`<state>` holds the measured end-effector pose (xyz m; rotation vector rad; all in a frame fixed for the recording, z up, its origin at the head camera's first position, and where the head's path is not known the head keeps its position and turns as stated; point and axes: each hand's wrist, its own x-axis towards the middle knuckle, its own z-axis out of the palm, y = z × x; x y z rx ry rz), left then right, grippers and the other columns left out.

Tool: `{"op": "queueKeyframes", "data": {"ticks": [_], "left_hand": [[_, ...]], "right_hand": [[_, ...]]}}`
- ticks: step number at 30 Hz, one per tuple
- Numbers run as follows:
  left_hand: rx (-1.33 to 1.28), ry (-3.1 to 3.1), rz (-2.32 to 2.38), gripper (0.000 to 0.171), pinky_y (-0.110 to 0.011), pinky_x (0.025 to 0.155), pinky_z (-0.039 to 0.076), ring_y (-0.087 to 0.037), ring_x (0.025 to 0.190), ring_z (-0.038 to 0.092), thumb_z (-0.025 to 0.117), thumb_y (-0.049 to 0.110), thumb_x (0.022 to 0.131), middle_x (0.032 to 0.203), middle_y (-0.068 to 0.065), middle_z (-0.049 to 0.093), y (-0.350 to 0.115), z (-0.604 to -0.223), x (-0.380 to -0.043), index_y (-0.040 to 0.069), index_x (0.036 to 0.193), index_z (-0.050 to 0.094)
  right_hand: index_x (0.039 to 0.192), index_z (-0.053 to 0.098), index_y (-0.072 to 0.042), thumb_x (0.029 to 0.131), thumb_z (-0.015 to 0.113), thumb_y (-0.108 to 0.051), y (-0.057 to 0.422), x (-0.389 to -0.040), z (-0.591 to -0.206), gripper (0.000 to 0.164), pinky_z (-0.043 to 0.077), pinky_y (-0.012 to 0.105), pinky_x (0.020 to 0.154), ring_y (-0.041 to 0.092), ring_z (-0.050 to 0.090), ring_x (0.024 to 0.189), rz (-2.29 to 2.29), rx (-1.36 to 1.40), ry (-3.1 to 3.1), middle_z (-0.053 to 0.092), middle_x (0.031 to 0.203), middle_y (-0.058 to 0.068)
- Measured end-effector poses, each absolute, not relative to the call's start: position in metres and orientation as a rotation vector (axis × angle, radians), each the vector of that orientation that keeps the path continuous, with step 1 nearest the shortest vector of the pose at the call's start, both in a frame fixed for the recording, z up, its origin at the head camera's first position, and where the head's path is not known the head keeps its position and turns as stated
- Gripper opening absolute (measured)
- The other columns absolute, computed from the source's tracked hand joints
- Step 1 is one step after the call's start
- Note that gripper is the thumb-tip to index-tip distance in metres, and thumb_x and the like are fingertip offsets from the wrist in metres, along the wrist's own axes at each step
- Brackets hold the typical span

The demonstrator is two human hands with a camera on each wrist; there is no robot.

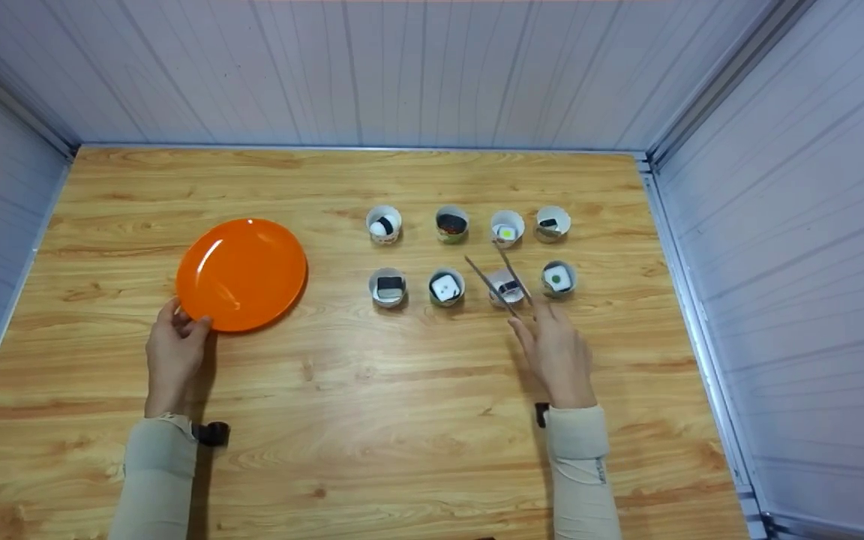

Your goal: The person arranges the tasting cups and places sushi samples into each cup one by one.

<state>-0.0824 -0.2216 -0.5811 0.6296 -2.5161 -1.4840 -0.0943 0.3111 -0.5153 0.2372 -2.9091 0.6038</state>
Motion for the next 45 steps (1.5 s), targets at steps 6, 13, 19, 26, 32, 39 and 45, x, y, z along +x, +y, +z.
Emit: {"op": "queueKeyframes", "data": {"ticks": [6,13,19,26,32,39,45], "left_hand": [[0.65,-2.52,-1.496,0.036,-0.028,0.079,0.049,-0.022,0.092,0.059,0.058,0.006,0.099,0.11,-0.015,0.061,-0.221,-0.58,-0.082,-0.001,0.134,0.052],[0.658,-2.517,-1.495,0.043,-0.029,0.082,0.048,-0.024,0.097,0.059,0.058,0.006,0.099,0.114,-0.017,0.058,-0.22,-0.58,-0.081,-0.002,0.14,0.048],[0.633,-2.488,-1.485,0.041,-0.019,0.074,0.047,-0.024,0.093,0.061,0.059,0.003,0.097,0.111,-0.017,0.06,-0.22,-0.581,-0.082,-0.004,0.137,0.05],[0.665,-2.501,-1.499,0.045,-0.024,0.078,0.049,-0.024,0.095,0.06,0.058,0.005,0.098,0.114,-0.016,0.06,-0.22,-0.58,-0.083,-0.002,0.141,0.047],[0.699,-2.522,-1.512,0.049,-0.032,0.086,0.049,-0.024,0.099,0.058,0.057,0.006,0.1,0.119,-0.017,0.057,-0.219,-0.579,-0.083,-0.001,0.146,0.043],[0.737,-2.54,-1.522,0.05,-0.035,0.087,0.048,-0.025,0.099,0.056,0.056,0.007,0.1,0.12,-0.017,0.054,-0.22,-0.578,-0.082,-0.001,0.147,0.041],[0.683,-2.525,-1.506,0.049,-0.034,0.085,0.048,-0.025,0.099,0.058,0.057,0.006,0.099,0.118,-0.018,0.057,-0.221,-0.578,-0.082,-0.003,0.145,0.043]], "right_hand": [[0.13,0.062,0.002,0.093,0.073,-0.029,0.279,-0.104,-0.521,0.049,0.046,0.049,0.078,0.036,0.056,0.092,0.637,0.401,-2.845,0.067,0.108,0.021],[0.13,0.062,0.002,0.091,0.076,-0.029,0.24,-0.112,-0.531,0.052,0.041,0.044,0.074,0.034,0.05,0.088,0.687,0.513,-2.831,0.068,0.105,0.018],[0.131,0.062,-0.001,0.09,0.077,-0.03,0.202,-0.117,-0.535,0.053,0.042,0.045,0.076,0.032,0.053,0.088,0.712,0.639,-2.766,0.069,0.107,0.017],[0.133,0.06,-0.004,0.091,0.075,-0.031,0.149,-0.119,-0.536,0.052,0.047,0.041,0.073,0.03,0.053,0.088,0.661,0.798,-2.76,0.068,0.111,0.015],[0.135,0.057,-0.005,0.097,0.066,-0.039,0.108,-0.121,-0.538,0.052,0.047,0.039,0.077,0.029,0.053,0.091,0.577,0.947,-2.774,0.066,0.116,0.011],[0.133,0.057,-0.007,0.098,0.062,-0.045,0.073,-0.128,-0.542,0.051,0.05,0.035,0.068,0.026,0.053,0.085,0.472,0.988,-2.818,0.068,0.108,0.006],[0.129,0.058,-0.009,0.098,0.062,-0.046,0.054,-0.134,-0.55,0.048,0.049,0.035,0.07,0.025,0.055,0.085,0.41,0.973,-2.897,0.067,0.104,0.003]]}}
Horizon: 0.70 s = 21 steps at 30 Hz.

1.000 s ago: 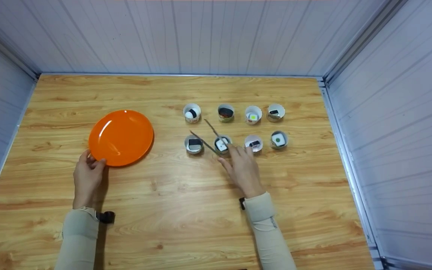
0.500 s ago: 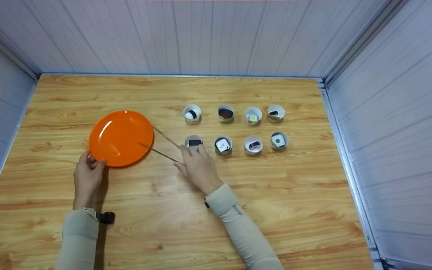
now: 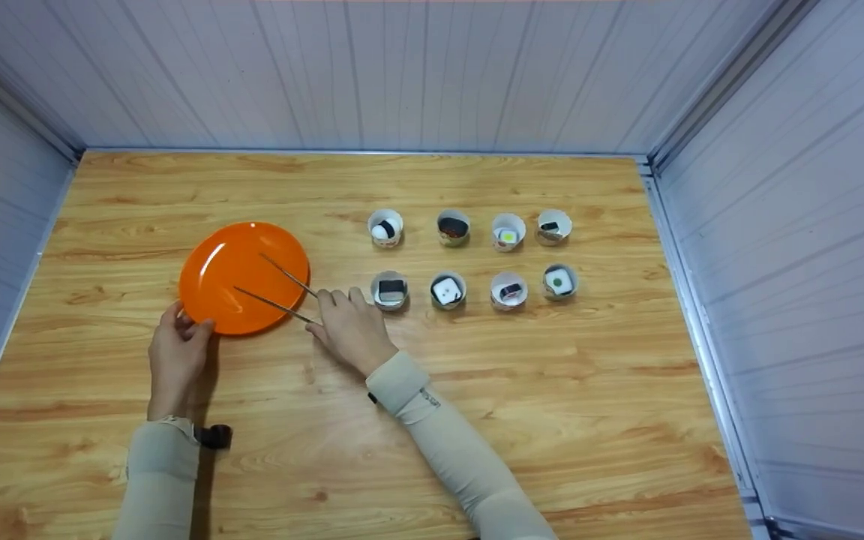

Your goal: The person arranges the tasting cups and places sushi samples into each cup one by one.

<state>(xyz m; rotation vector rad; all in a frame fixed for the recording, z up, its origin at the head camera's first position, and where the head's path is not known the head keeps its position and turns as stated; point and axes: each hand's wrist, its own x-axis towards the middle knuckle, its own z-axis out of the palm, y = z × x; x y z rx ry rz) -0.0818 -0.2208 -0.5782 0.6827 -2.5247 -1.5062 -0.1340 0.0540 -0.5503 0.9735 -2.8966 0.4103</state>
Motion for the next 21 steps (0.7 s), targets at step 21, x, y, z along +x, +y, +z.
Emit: {"op": "queueKeyframes", "data": {"ticks": [21], "left_hand": [[0.68,-2.511,-1.522,0.051,-0.035,0.086,0.048,-0.026,0.099,0.057,0.057,0.006,0.1,0.119,-0.019,0.057,-0.221,-0.58,-0.082,-0.004,0.147,0.041]], "right_hand": [[0.126,0.058,-0.011,0.098,0.061,-0.048,0.036,-0.135,-0.56,0.047,0.053,0.039,0.067,0.025,0.057,0.092,0.371,0.944,-3.038,0.067,0.109,0.005]]}}
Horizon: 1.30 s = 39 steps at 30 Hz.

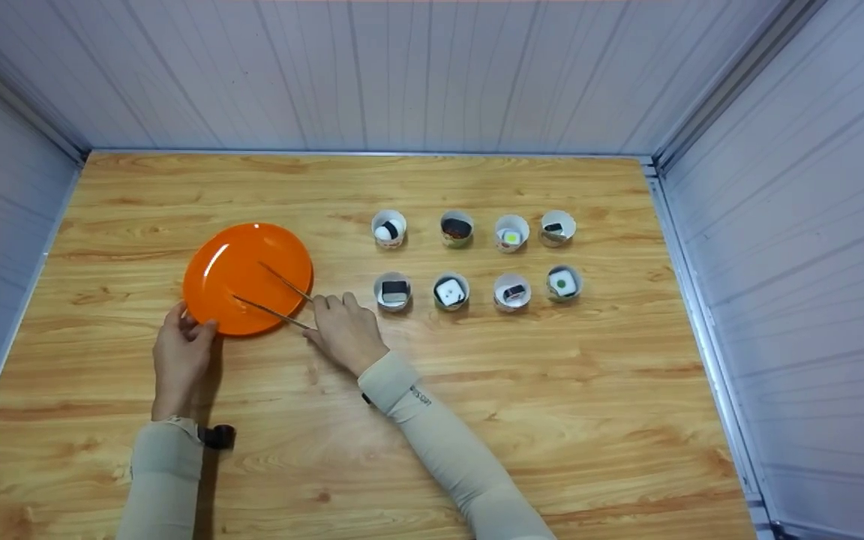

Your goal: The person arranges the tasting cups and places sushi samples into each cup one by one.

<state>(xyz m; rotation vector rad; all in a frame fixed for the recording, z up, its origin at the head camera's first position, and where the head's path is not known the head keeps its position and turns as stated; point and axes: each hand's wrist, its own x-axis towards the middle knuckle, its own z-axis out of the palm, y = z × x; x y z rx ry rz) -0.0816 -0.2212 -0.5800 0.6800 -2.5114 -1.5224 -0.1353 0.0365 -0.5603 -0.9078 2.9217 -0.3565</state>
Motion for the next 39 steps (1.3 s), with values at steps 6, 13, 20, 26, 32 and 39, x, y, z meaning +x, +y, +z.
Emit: {"op": "queueKeyframes", "data": {"ticks": [6,13,20,26,32,39], "left_hand": [[0.68,-2.512,-1.527,0.05,-0.034,0.085,0.048,-0.024,0.098,0.057,0.057,0.006,0.099,0.118,-0.016,0.057,-0.22,-0.58,-0.085,-0.002,0.146,0.042],[0.639,-2.509,-1.522,0.043,-0.038,0.088,0.048,-0.028,0.101,0.058,0.057,0.004,0.099,0.116,-0.019,0.056,-0.219,-0.579,-0.086,-0.005,0.14,0.046],[0.718,-2.513,-1.561,0.057,-0.038,0.094,0.047,-0.027,0.107,0.056,0.056,0.007,0.1,0.128,-0.02,0.052,-0.22,-0.578,-0.085,-0.003,0.151,0.034],[0.749,-2.499,-1.609,0.063,-0.038,0.097,0.046,-0.027,0.111,0.054,0.054,0.011,0.102,0.136,-0.02,0.049,-0.223,-0.576,-0.082,-0.001,0.156,0.025],[0.799,-2.519,-1.583,0.072,-0.043,0.1,0.044,-0.031,0.118,0.053,0.056,0.019,0.102,0.137,-0.023,0.044,-0.223,-0.569,-0.076,-0.002,0.158,0.015],[0.741,-2.498,-1.384,0.074,-0.049,0.099,0.042,-0.04,0.122,0.045,0.06,0.023,0.1,0.138,-0.027,0.04,-0.222,-0.549,-0.066,-0.003,0.156,0.019]], "right_hand": [[0.126,0.058,-0.011,0.096,0.062,-0.049,0.035,-0.135,-0.563,0.049,0.053,0.039,0.066,0.025,0.058,0.091,-0.351,-0.913,2.941,0.067,0.108,0.005],[0.125,0.058,-0.009,0.095,0.064,-0.051,0.036,-0.134,-0.564,0.052,0.052,0.038,0.069,0.025,0.059,0.089,-0.344,-0.944,2.975,0.067,0.106,0.006],[0.129,0.057,-0.01,0.094,0.064,-0.054,0.035,-0.134,-0.564,0.057,0.052,0.039,0.07,0.025,0.058,0.092,-0.343,-0.902,2.945,0.067,0.111,0.006],[0.133,0.056,-0.01,0.095,0.061,-0.055,0.033,-0.134,-0.562,0.06,0.053,0.039,0.075,0.025,0.059,0.098,-0.352,-0.883,2.926,0.066,0.116,0.007],[0.137,0.054,-0.009,0.096,0.058,-0.056,0.037,-0.133,-0.556,0.062,0.053,0.038,0.078,0.025,0.058,0.098,-0.391,-0.871,2.916,0.065,0.119,0.007],[0.136,0.054,-0.005,0.097,0.061,-0.05,0.06,-0.129,-0.545,0.06,0.052,0.038,0.082,0.026,0.06,0.097,-0.495,-0.946,2.989,0.066,0.115,0.01]]}}
